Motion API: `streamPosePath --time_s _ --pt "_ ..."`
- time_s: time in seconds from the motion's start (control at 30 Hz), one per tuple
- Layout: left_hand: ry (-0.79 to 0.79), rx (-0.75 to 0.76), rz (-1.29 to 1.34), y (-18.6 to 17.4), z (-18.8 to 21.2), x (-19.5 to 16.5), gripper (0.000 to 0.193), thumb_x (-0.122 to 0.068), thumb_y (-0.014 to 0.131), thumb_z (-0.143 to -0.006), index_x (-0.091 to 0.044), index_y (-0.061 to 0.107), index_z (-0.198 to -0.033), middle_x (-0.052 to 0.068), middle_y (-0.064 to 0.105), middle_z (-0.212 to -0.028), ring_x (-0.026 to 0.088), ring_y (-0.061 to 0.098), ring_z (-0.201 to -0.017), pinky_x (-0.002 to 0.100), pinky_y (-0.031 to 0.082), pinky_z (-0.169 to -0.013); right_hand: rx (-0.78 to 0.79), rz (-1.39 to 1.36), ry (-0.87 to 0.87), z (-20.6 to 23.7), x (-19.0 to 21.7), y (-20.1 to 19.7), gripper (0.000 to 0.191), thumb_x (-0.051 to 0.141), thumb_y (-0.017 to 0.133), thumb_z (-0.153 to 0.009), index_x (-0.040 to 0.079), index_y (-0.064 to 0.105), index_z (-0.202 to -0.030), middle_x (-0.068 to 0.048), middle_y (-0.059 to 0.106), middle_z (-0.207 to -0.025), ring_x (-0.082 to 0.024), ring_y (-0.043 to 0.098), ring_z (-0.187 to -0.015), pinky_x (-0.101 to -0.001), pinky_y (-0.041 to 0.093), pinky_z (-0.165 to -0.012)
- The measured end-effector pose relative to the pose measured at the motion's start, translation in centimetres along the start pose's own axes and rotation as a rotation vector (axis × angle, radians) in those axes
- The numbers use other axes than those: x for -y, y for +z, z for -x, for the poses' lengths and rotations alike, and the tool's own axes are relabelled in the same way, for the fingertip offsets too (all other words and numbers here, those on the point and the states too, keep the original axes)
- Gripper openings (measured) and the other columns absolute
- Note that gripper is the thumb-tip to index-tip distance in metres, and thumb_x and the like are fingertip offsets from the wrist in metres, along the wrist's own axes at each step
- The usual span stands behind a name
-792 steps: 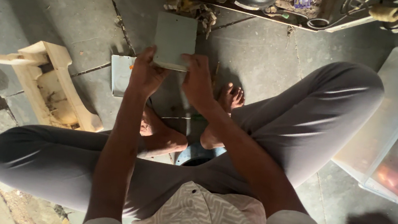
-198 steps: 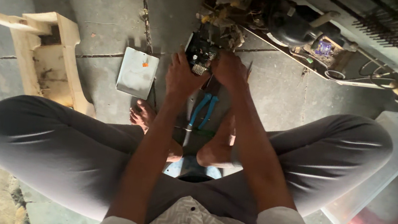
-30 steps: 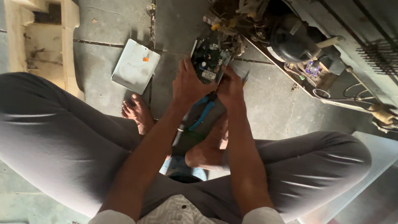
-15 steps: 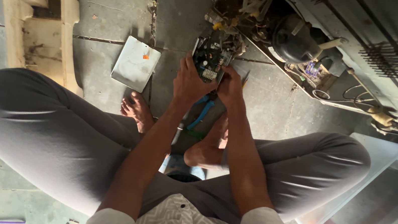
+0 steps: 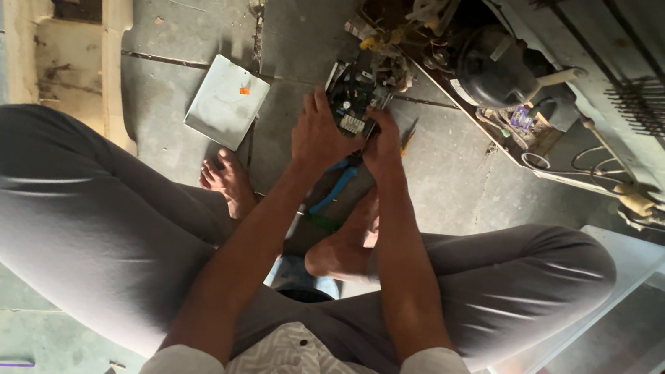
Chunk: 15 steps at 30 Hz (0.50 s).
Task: The person sits on the floor repairing an electronic circuit board. They handle the board, manipulate its components and wiring by hand, work on a metal enclosure, and reposition the board and enclosure while continuing to work on the assembly.
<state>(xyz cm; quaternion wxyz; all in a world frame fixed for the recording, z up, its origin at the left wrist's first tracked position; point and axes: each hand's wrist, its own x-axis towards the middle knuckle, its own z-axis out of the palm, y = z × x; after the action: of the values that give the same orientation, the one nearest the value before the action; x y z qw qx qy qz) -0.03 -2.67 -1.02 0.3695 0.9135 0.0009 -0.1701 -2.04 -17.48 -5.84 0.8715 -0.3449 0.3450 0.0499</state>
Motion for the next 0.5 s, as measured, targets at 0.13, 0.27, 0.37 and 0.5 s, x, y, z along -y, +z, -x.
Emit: streamPosePath --time_s 0.13,0.27,0.37,0.5 --pt "0.033 -0.029 0.028 -0.07 0.1 -0.04 0.11 -0.044 0.087 -0.063 0.003 0.032 -0.146 0.021 0.05 -0.13 0.044 0.062 -0.112 0.054 0.058 -0.079 0.016 0.009 -0.028 0.04 -0.03 0.16 0.017 0.01 0.065 -0.096 0.006 0.06 -0.112 -0.007 0.066 -0.103 -0.024 0.067 -0.099 -0.0404 0.057 -0.089" --pt "0.052 -0.039 0.053 -0.01 0.07 0.05 0.11 -0.044 0.087 -0.063 0.004 0.032 -0.146 0.022 0.05 -0.129 0.045 0.062 -0.112 0.054 0.058 -0.079 -0.028 0.028 -0.043 -0.17 -0.2 -0.01 0.02 0.01 0.066 -0.091 0.007 0.062 -0.11 -0.007 0.068 -0.102 -0.023 0.068 -0.096 -0.0385 0.059 -0.086" --pt "0.056 -0.043 0.056 0.03 0.05 0.07 0.111 -0.044 0.088 -0.062 0.005 0.032 -0.145 0.022 0.049 -0.13 0.045 0.062 -0.112 0.054 0.058 -0.079 0.002 0.004 -0.051 -0.15 -0.22 -0.05 0.017 0.01 0.069 -0.095 0.006 0.059 -0.109 -0.006 0.064 -0.099 -0.023 0.066 -0.094 -0.0402 0.058 -0.085" --pt "0.059 -0.033 0.037 0.07 -0.02 0.07 0.111 -0.045 0.089 -0.065 0.004 0.032 -0.146 0.022 0.05 -0.128 0.044 0.062 -0.113 0.053 0.058 -0.08 0.005 0.02 -0.05 -0.02 -0.19 -0.12 0.02 0.01 0.067 -0.094 0.006 0.06 -0.112 -0.006 0.066 -0.104 -0.022 0.067 -0.099 -0.0385 0.057 -0.088"
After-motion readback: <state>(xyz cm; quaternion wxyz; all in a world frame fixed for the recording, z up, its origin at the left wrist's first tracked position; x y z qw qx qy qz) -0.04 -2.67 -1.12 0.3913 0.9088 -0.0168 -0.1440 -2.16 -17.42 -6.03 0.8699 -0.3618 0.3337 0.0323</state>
